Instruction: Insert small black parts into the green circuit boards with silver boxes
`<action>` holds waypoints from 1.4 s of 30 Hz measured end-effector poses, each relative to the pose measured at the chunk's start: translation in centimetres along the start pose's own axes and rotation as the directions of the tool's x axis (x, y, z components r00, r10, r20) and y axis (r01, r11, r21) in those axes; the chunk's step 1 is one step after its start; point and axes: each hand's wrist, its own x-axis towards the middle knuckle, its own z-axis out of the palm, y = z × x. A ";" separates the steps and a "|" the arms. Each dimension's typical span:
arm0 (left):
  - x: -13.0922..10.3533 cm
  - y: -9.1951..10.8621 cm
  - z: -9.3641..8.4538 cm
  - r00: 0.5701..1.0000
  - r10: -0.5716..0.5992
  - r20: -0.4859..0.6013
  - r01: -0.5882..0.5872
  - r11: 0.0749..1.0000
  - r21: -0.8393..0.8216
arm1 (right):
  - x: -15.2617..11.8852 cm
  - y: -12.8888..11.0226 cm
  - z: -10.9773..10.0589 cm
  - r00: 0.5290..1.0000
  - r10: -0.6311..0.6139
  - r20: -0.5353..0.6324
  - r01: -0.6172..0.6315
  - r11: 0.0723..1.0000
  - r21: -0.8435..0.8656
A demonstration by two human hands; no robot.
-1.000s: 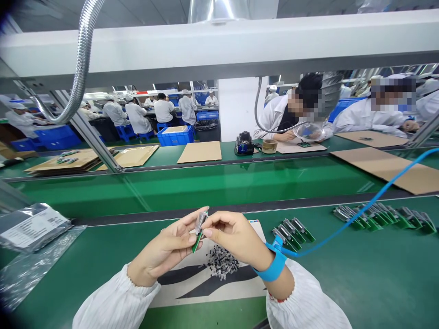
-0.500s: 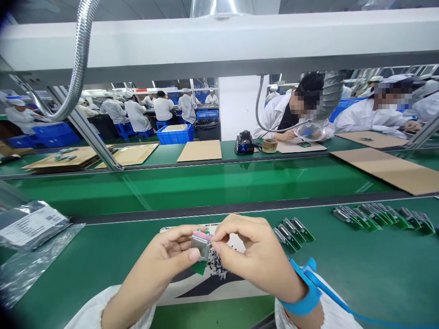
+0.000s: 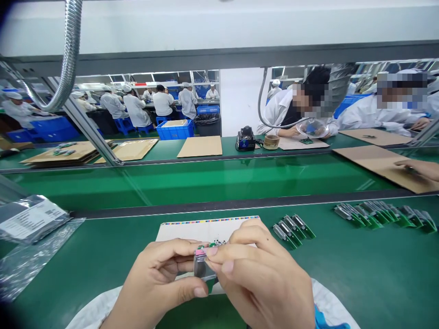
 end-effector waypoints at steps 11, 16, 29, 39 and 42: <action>-0.3 0.3 0.1 0.999 0.036 0.016 -0.037 0.995 0.095 | -0.9 -0.6 0.7 0.985 0.132 -0.111 -0.127 0.991 0.052; -0.4 0.3 0.1 1.000 0.008 0.013 -0.009 0.993 0.117 | -0.6 -0.6 0.7 0.990 0.105 -0.092 -0.102 0.994 0.037; -0.6 -0.2 -0.1 0.998 0.059 0.004 -0.059 0.984 0.170 | -0.2 -0.5 0.3 0.999 -0.001 -0.042 -0.003 0.996 -0.089; -0.5 -0.2 -0.2 0.997 0.072 -0.031 -0.065 0.977 0.205 | -0.9 -0.6 0.6 0.996 0.041 -0.081 -0.046 0.997 -0.060; -0.6 0.0 0.0 0.997 0.069 -0.022 -0.063 0.977 0.205 | -0.8 -0.6 0.6 0.996 0.028 -0.090 -0.034 0.997 -0.063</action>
